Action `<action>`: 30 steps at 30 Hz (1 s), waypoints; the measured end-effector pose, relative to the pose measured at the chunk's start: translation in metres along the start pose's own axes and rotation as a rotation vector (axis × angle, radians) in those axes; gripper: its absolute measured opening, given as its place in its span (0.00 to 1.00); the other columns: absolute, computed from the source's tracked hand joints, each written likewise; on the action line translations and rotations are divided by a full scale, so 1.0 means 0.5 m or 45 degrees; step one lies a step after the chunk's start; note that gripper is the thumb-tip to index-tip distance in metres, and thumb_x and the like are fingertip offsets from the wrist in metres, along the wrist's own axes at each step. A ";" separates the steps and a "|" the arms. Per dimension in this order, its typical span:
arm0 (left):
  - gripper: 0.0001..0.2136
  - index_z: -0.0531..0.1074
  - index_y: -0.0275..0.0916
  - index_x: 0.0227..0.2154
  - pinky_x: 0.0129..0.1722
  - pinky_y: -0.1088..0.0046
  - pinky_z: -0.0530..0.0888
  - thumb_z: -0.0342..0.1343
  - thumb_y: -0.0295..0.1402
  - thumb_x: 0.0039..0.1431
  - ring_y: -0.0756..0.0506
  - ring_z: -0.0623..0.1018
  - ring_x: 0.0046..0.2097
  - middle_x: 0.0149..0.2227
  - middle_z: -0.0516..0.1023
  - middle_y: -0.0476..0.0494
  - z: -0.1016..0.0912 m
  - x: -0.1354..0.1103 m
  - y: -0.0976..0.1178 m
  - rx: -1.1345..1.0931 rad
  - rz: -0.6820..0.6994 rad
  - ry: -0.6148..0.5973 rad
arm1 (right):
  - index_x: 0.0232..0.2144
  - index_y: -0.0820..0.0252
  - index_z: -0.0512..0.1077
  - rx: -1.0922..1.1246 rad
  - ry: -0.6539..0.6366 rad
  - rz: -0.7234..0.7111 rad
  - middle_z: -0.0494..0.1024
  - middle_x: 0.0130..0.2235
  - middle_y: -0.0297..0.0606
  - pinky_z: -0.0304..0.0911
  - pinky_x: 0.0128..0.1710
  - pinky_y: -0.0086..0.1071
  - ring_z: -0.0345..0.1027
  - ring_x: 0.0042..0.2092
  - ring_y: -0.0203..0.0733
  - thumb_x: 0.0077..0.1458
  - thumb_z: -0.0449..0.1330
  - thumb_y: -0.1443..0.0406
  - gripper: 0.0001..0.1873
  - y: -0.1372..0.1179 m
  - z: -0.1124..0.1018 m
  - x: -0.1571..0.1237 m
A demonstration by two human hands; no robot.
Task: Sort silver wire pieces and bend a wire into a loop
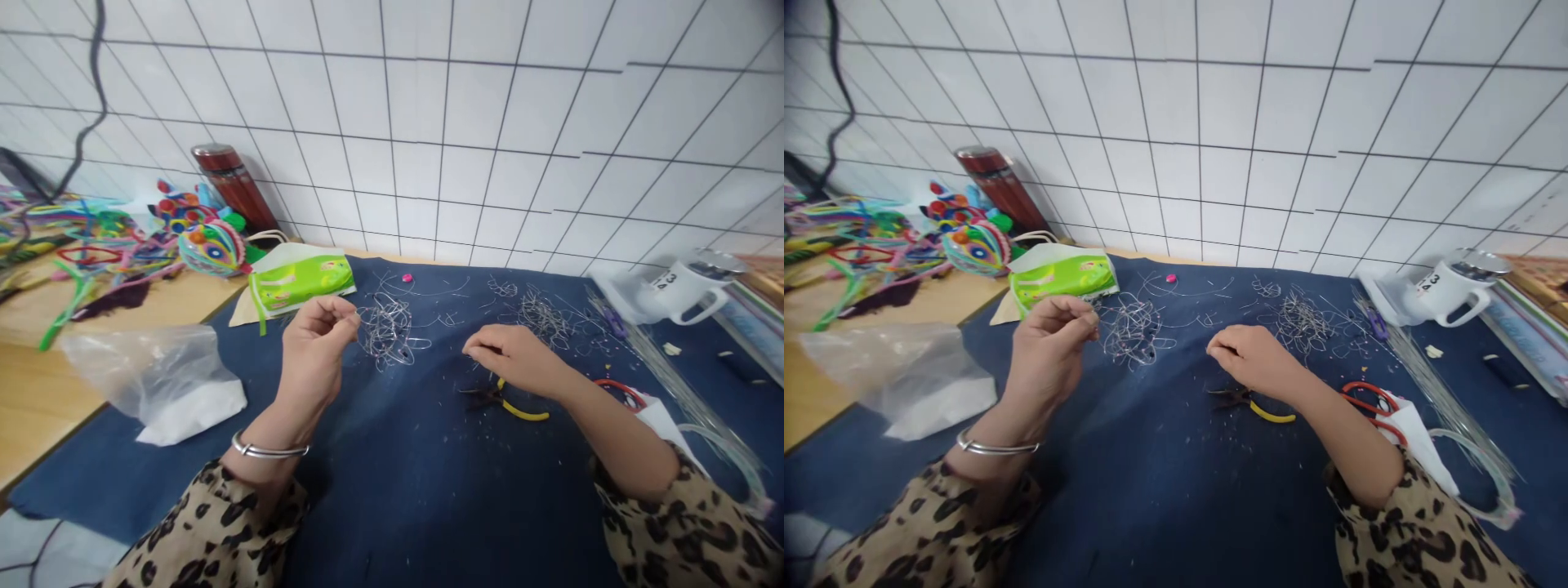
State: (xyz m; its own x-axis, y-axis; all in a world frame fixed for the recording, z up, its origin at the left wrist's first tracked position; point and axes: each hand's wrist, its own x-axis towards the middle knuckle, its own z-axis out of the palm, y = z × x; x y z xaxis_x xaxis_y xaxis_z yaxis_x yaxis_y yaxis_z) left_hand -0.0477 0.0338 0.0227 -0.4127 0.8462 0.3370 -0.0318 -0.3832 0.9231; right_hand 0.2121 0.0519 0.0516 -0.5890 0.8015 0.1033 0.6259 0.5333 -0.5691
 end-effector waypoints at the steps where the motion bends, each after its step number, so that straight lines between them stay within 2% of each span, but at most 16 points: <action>1: 0.06 0.69 0.37 0.28 0.26 0.79 0.64 0.59 0.27 0.44 0.54 0.66 0.26 0.26 0.68 0.51 0.004 -0.005 -0.004 0.019 -0.018 -0.019 | 0.32 0.58 0.74 -0.014 0.009 -0.028 0.76 0.35 0.37 0.61 0.35 0.30 0.69 0.36 0.37 0.56 0.51 0.66 0.11 0.004 -0.004 0.002; 4: 0.06 0.70 0.37 0.28 0.26 0.79 0.63 0.59 0.27 0.44 0.54 0.66 0.26 0.26 0.68 0.51 0.015 -0.020 -0.012 0.078 -0.072 -0.082 | 0.30 0.59 0.75 -0.041 0.055 -0.045 0.76 0.35 0.38 0.62 0.37 0.31 0.68 0.36 0.37 0.55 0.52 0.67 0.11 0.012 -0.011 0.004; 8: 0.06 0.70 0.37 0.28 0.26 0.80 0.62 0.59 0.27 0.44 0.54 0.66 0.27 0.26 0.68 0.51 0.028 -0.043 -0.014 0.138 -0.132 -0.144 | 0.30 0.59 0.74 -0.003 0.147 -0.030 0.75 0.32 0.35 0.62 0.34 0.29 0.67 0.33 0.35 0.53 0.53 0.68 0.09 0.006 -0.009 0.001; 14: 0.02 0.69 0.38 0.26 0.26 0.78 0.62 0.56 0.27 0.48 0.53 0.64 0.26 0.24 0.67 0.52 0.043 -0.087 -0.004 0.343 -0.117 -0.381 | 0.34 0.57 0.71 0.084 0.178 -0.027 0.75 0.30 0.31 0.61 0.31 0.26 0.67 0.30 0.32 0.52 0.56 0.68 0.06 -0.050 0.007 -0.016; 16: 0.02 0.69 0.38 0.27 0.28 0.77 0.64 0.56 0.26 0.49 0.52 0.65 0.27 0.24 0.67 0.52 0.046 -0.098 0.002 0.401 -0.080 -0.430 | 0.38 0.57 0.68 0.105 0.175 -0.001 0.75 0.30 0.30 0.61 0.31 0.26 0.68 0.30 0.32 0.51 0.57 0.68 0.09 -0.073 0.011 -0.022; 18: 0.02 0.69 0.38 0.27 0.30 0.76 0.65 0.55 0.26 0.49 0.52 0.66 0.28 0.25 0.68 0.51 0.048 -0.108 0.008 0.425 -0.042 -0.451 | 0.39 0.57 0.68 0.109 0.198 -0.040 0.76 0.32 0.32 0.62 0.34 0.27 0.69 0.33 0.33 0.52 0.57 0.68 0.10 -0.093 0.015 -0.026; 21: 0.03 0.69 0.39 0.28 0.32 0.75 0.66 0.55 0.26 0.49 0.51 0.68 0.30 0.26 0.69 0.50 0.051 -0.117 0.013 0.414 -0.020 -0.453 | 0.34 0.57 0.71 0.092 0.252 -0.202 0.77 0.33 0.33 0.62 0.38 0.28 0.70 0.36 0.35 0.54 0.55 0.69 0.05 -0.108 0.028 -0.026; 23: 0.03 0.69 0.39 0.28 0.33 0.74 0.66 0.55 0.26 0.49 0.50 0.69 0.30 0.27 0.70 0.50 0.053 -0.120 0.014 0.395 -0.022 -0.433 | 0.33 0.56 0.72 0.087 0.281 -0.240 0.77 0.33 0.34 0.62 0.39 0.28 0.70 0.37 0.36 0.54 0.55 0.68 0.05 -0.109 0.042 -0.023; 27: 0.04 0.70 0.39 0.29 0.37 0.73 0.68 0.56 0.26 0.48 0.49 0.71 0.33 0.29 0.72 0.48 0.055 -0.124 0.013 0.391 -0.014 -0.413 | 0.39 0.55 0.70 0.114 0.331 -0.084 0.77 0.35 0.34 0.63 0.40 0.30 0.71 0.38 0.37 0.53 0.56 0.69 0.10 -0.096 0.070 -0.015; 30: 0.04 0.71 0.39 0.29 0.37 0.73 0.68 0.55 0.26 0.48 0.49 0.72 0.33 0.29 0.72 0.48 0.055 -0.127 0.010 0.395 0.002 -0.453 | 0.38 0.55 0.69 0.142 0.333 -0.030 0.77 0.35 0.33 0.63 0.40 0.30 0.71 0.39 0.37 0.53 0.55 0.70 0.10 -0.089 0.085 -0.012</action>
State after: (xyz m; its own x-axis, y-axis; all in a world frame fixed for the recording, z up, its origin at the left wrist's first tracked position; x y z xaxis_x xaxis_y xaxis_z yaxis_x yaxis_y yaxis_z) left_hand 0.0036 -0.0118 0.0111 -0.0735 0.9407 0.3313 0.2644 -0.3019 0.9159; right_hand 0.1662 0.0118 0.0415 -0.4421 0.8394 0.3162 0.5446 0.5313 -0.6489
